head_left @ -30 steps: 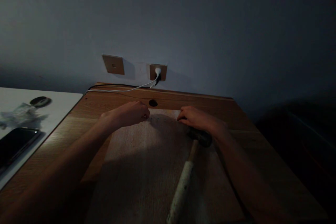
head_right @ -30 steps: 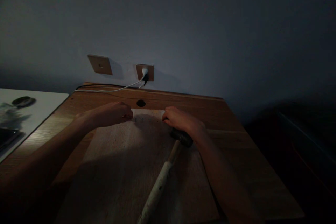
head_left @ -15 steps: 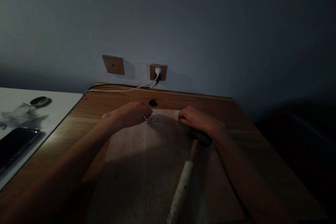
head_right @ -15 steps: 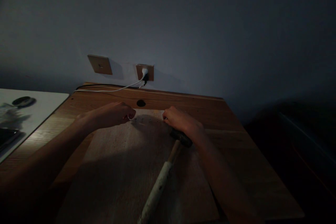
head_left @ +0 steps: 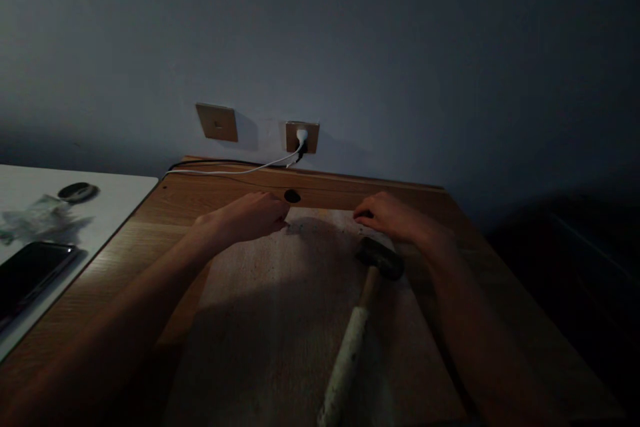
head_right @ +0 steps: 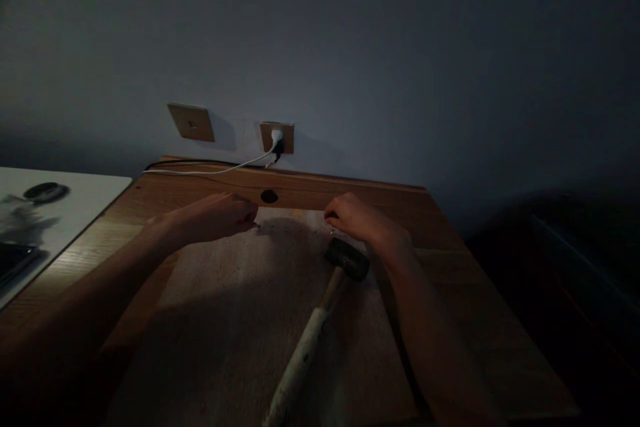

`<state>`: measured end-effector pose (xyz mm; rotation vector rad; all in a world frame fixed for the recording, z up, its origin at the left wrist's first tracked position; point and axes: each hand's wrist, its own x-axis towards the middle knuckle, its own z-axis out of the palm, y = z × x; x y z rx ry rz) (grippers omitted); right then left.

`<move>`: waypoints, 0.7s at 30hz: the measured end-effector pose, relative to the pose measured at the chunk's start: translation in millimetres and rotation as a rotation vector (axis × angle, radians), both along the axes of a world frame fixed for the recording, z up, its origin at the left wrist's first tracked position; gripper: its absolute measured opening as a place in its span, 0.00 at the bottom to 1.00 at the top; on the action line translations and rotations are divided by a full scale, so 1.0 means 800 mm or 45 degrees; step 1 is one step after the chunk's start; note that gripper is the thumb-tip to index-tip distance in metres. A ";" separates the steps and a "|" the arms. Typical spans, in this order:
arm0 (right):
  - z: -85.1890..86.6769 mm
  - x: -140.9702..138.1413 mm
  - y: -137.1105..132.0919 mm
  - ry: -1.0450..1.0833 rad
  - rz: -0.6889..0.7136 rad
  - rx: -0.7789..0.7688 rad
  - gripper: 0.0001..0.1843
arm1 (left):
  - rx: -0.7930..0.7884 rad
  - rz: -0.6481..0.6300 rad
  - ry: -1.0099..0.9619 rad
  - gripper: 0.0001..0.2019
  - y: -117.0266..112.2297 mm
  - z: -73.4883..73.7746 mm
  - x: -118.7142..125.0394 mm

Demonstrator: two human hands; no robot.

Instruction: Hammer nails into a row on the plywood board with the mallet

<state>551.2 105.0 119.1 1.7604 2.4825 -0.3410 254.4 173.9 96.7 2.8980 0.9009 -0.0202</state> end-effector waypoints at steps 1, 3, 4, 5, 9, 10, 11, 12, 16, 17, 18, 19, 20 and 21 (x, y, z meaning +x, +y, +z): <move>0.001 0.003 0.001 -0.026 -0.019 -0.022 0.12 | -0.014 -0.017 -0.019 0.08 0.001 0.000 0.000; 0.001 0.006 0.001 -0.052 -0.046 -0.062 0.12 | -0.035 -0.049 -0.056 0.09 0.002 -0.002 -0.001; 0.001 0.005 0.001 -0.054 -0.057 -0.075 0.12 | -0.038 -0.064 -0.076 0.09 0.002 -0.002 -0.002; 0.000 0.004 0.001 -0.053 -0.066 -0.084 0.12 | -0.040 -0.079 -0.099 0.10 0.003 -0.003 -0.002; -0.005 -0.002 0.001 -0.063 -0.094 -0.122 0.12 | -0.062 -0.116 -0.182 0.09 0.003 -0.006 0.000; -0.006 -0.003 0.002 -0.070 -0.106 -0.128 0.12 | -0.069 -0.117 -0.190 0.09 0.003 -0.006 0.001; -0.008 -0.003 0.003 -0.075 -0.118 -0.133 0.12 | -0.074 -0.114 -0.191 0.09 0.003 -0.006 0.002; -0.009 -0.003 0.003 -0.079 -0.129 -0.136 0.11 | -0.075 -0.109 -0.190 0.09 0.003 -0.007 0.003; -0.012 -0.003 0.003 -0.090 -0.158 -0.118 0.10 | -0.071 -0.097 -0.184 0.10 0.003 -0.009 0.007; -0.012 -0.003 0.002 -0.095 -0.160 -0.110 0.10 | -0.074 -0.098 -0.183 0.10 0.002 -0.009 0.008; -0.012 -0.004 0.001 -0.099 -0.160 -0.103 0.10 | -0.077 -0.098 -0.178 0.10 0.002 -0.009 0.008; -0.011 -0.005 0.000 -0.098 -0.158 -0.107 0.11 | -0.076 -0.098 -0.172 0.11 0.001 -0.009 0.009; -0.011 -0.006 -0.001 -0.089 -0.157 -0.115 0.11 | -0.074 -0.095 -0.167 0.11 0.000 -0.009 0.010; -0.010 -0.007 -0.002 -0.074 -0.155 -0.127 0.11 | -0.071 -0.094 -0.164 0.10 -0.001 -0.010 0.010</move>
